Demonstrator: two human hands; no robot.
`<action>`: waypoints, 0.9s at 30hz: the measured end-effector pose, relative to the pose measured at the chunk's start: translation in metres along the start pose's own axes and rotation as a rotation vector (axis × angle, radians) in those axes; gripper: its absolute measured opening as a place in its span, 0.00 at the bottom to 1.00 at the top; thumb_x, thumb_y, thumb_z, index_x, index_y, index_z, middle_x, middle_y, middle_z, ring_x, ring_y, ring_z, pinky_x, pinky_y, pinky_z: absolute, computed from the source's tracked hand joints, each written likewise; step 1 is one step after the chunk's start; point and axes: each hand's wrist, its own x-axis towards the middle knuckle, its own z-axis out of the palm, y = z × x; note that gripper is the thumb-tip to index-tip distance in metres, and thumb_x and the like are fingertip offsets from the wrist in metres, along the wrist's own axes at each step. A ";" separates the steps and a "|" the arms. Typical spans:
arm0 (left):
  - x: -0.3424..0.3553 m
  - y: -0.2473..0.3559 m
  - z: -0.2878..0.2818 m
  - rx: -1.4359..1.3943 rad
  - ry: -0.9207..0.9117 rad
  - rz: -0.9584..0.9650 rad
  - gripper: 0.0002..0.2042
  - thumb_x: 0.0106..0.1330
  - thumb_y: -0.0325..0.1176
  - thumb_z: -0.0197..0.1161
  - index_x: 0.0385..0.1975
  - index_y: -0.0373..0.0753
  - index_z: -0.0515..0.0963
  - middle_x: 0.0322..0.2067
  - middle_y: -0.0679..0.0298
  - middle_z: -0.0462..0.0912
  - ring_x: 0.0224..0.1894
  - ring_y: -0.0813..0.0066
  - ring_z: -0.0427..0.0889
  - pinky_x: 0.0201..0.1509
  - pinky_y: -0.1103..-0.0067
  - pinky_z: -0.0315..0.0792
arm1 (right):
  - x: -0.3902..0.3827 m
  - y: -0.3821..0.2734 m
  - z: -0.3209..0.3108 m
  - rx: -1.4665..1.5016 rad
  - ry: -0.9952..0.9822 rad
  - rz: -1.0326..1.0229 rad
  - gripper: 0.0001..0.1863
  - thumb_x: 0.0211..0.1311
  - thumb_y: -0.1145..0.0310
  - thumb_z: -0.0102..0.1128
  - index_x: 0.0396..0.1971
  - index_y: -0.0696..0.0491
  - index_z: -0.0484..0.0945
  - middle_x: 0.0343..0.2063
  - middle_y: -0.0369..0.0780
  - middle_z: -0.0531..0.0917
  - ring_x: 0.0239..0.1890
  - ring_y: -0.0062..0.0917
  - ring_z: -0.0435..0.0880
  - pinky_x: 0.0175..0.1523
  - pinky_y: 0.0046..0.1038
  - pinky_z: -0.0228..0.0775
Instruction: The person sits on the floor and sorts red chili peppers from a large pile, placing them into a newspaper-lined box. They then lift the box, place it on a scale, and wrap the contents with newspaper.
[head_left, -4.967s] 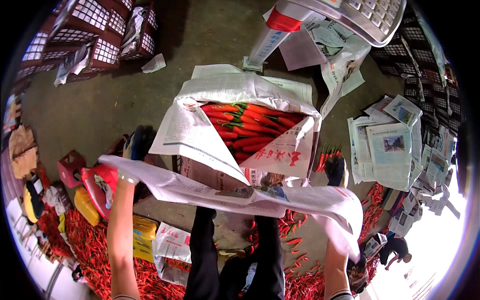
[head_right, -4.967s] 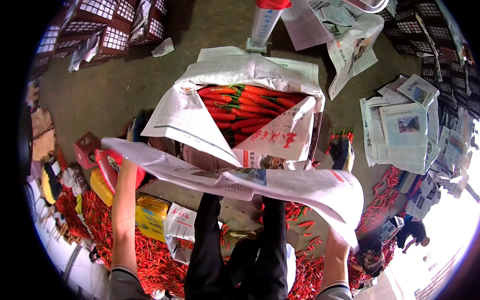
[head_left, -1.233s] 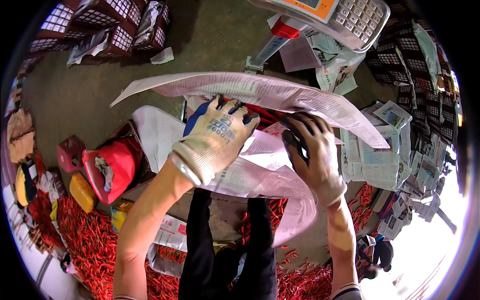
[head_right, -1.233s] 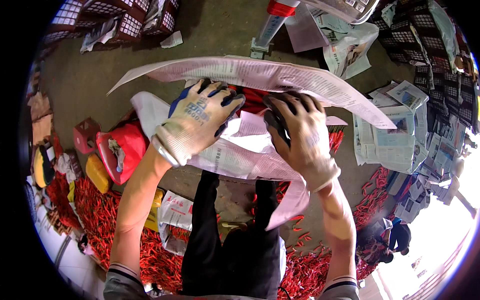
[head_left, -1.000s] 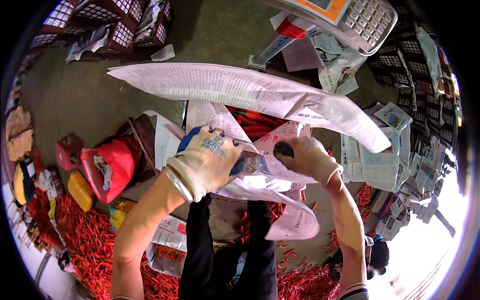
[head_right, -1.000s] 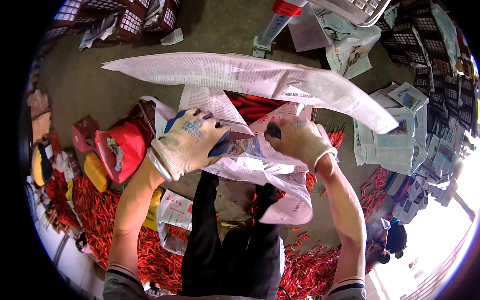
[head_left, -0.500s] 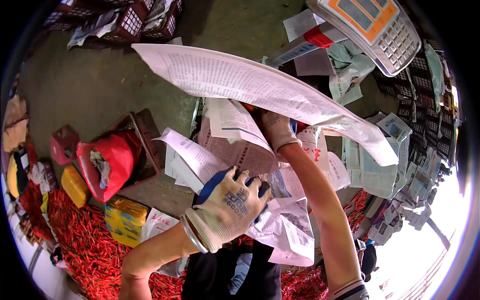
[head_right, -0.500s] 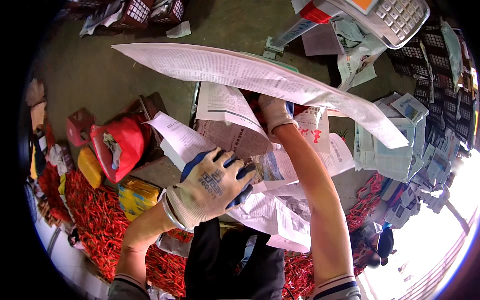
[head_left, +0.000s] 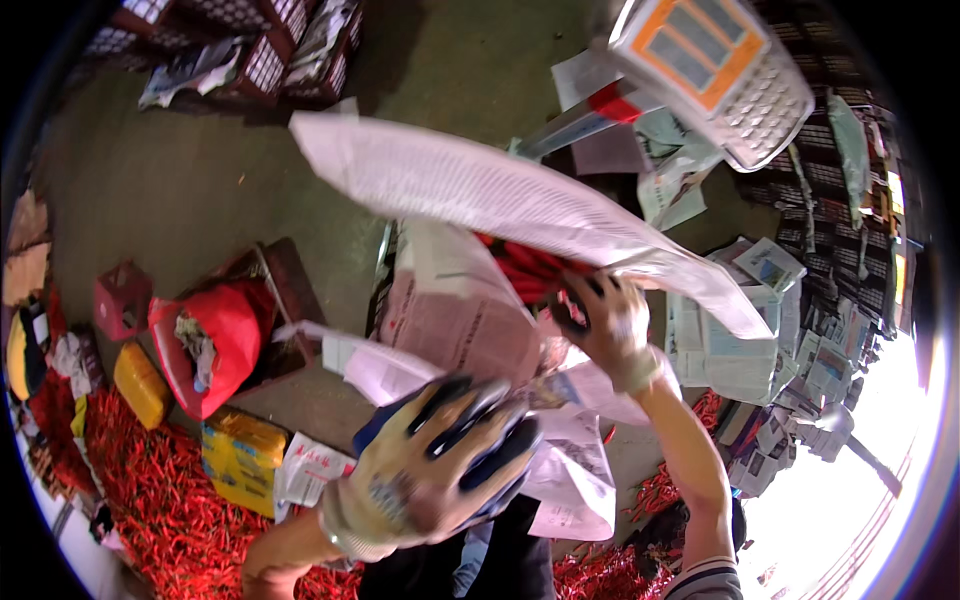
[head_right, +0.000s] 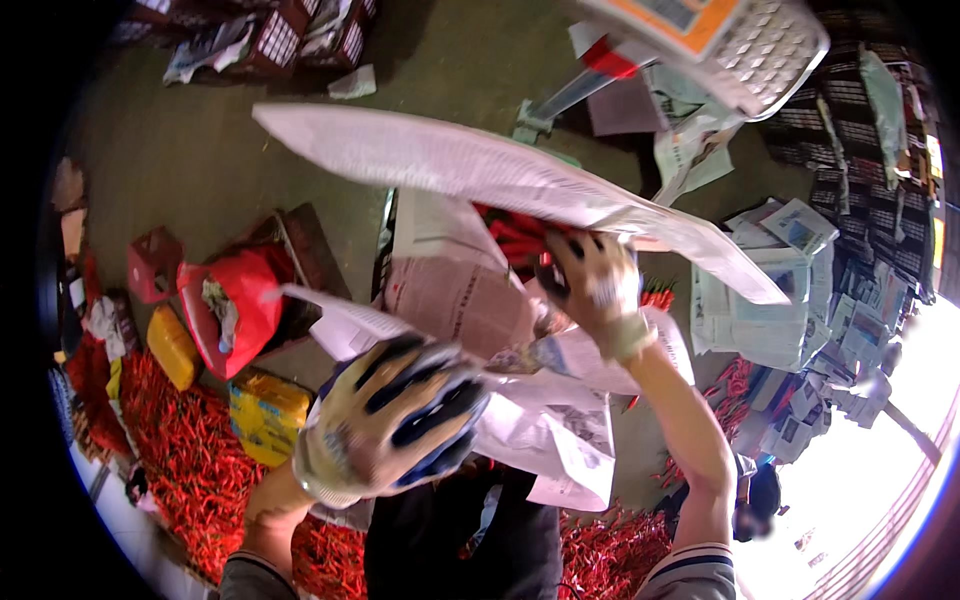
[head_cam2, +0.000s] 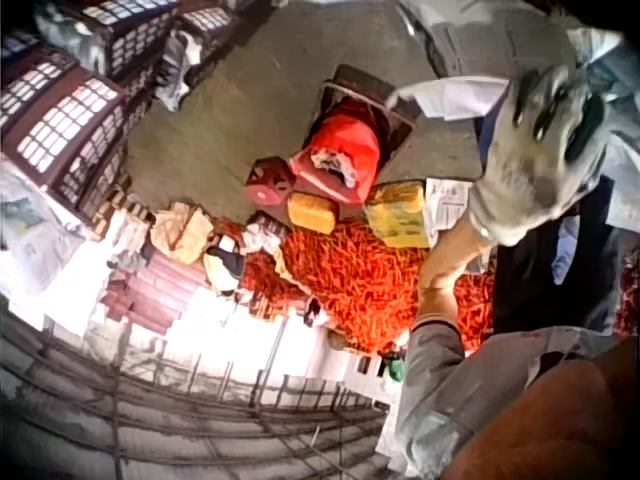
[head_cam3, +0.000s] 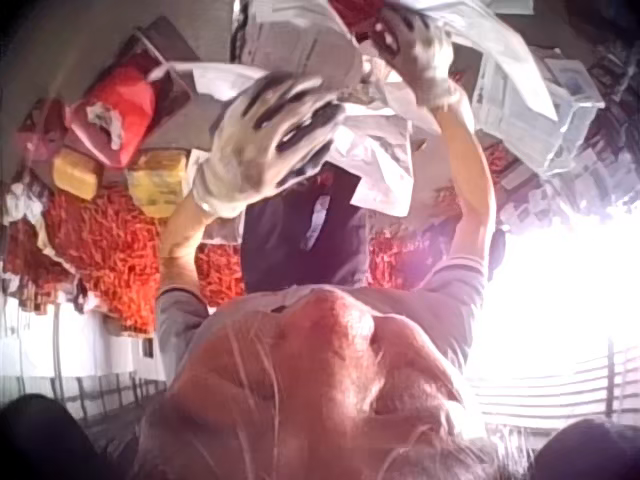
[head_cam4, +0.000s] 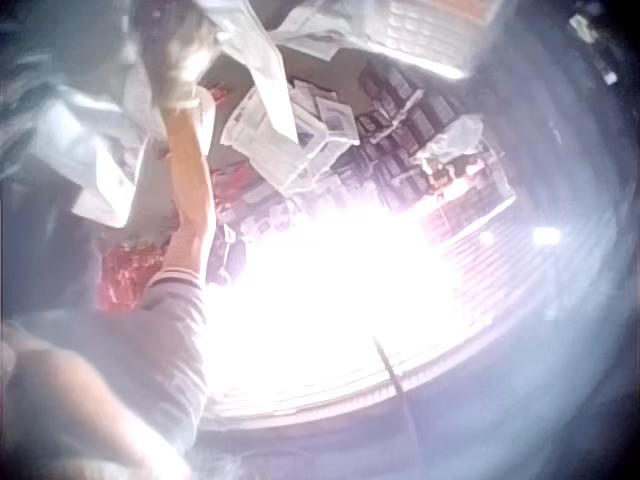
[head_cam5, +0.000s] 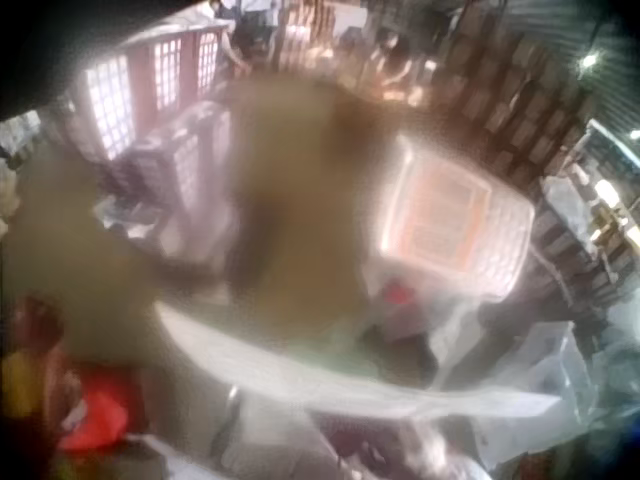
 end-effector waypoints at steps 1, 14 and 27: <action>-0.003 0.010 -0.008 -0.045 0.017 -0.045 0.19 0.52 0.39 0.66 0.45 0.43 0.80 0.49 0.59 0.77 0.51 0.58 0.77 0.55 0.62 0.71 | -0.009 -0.003 -0.031 0.045 0.022 0.007 0.17 0.45 0.62 0.70 0.38 0.48 0.82 0.28 0.41 0.79 0.30 0.36 0.79 0.36 0.36 0.73; -0.033 0.131 0.027 -0.441 0.106 -0.002 0.19 0.47 0.30 0.70 0.42 0.42 0.80 0.41 0.63 0.82 0.45 0.65 0.82 0.46 0.69 0.75 | -0.242 0.048 -0.146 1.375 0.910 1.017 0.18 0.60 0.58 0.57 0.43 0.55 0.74 0.35 0.39 0.78 0.37 0.26 0.77 0.46 0.29 0.70; -0.015 0.165 0.158 -0.254 -0.570 -0.252 0.21 0.46 0.43 0.73 0.41 0.43 0.81 0.39 0.58 0.81 0.40 0.59 0.82 0.45 0.67 0.75 | -0.390 0.139 0.117 1.771 0.688 2.035 0.09 0.62 0.63 0.56 0.36 0.52 0.76 0.20 0.32 0.75 0.20 0.23 0.73 0.26 0.25 0.69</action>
